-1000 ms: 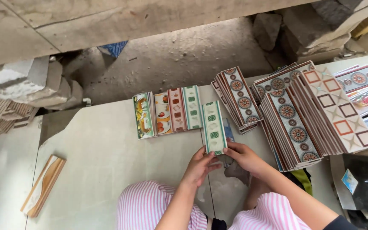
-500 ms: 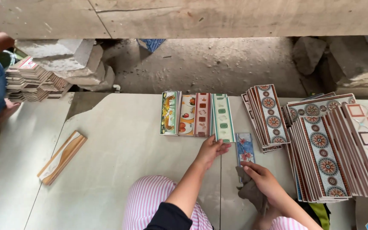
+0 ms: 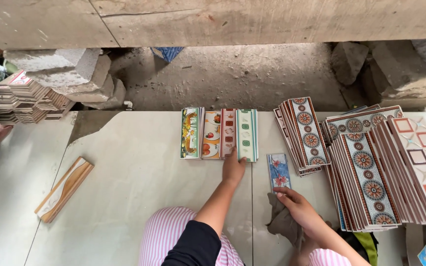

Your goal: The person sits on the floor and wipes the surfaces of several rectangular ceramic tiles with a cloth. They handle the tiles one by one, wiping them and placing them into stacks on the floor.

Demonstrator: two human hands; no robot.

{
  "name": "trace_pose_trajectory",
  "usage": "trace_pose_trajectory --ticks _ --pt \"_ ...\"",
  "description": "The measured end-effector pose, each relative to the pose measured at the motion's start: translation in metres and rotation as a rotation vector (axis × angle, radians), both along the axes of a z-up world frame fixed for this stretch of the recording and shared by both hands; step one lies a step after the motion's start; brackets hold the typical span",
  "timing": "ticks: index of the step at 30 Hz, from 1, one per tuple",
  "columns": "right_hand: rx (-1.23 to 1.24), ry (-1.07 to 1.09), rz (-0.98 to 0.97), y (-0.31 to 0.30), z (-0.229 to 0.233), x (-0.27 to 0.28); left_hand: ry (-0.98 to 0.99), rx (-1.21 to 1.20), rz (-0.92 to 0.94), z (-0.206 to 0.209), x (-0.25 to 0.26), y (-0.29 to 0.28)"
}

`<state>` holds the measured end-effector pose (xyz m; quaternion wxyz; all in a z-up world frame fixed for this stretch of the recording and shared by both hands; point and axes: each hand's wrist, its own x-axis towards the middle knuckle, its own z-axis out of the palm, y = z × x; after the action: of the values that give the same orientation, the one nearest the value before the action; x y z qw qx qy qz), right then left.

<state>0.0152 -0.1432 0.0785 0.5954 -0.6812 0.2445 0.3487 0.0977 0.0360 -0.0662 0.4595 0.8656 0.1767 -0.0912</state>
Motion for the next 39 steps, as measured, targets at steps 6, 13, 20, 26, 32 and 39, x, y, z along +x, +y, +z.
trace_pose_trajectory --ticks 6,13,20,26,32,39 --pt "-0.051 -0.111 -0.018 -0.015 -0.021 0.017 0.236 0.464 -0.235 0.04 -0.004 0.002" --pt "0.0 -0.049 -0.154 -0.03 -0.023 0.022 0.216 0.578 -0.301 0.027 0.006 -0.002" --pt "-0.036 0.005 -0.159 -0.035 -0.033 0.014 0.244 0.58 -0.347 0.036 0.012 -0.004" --pt "-0.087 0.002 -0.154 -0.052 -0.049 0.014 0.244 0.553 -0.367 0.072 0.006 -0.01" --pt "-0.103 0.011 -0.226 -0.059 -0.041 0.012 0.231 0.565 -0.382 0.063 0.007 -0.008" --pt "-0.097 0.023 -0.249 -0.065 -0.051 0.007 0.204 0.604 -0.397 0.045 0.009 -0.006"
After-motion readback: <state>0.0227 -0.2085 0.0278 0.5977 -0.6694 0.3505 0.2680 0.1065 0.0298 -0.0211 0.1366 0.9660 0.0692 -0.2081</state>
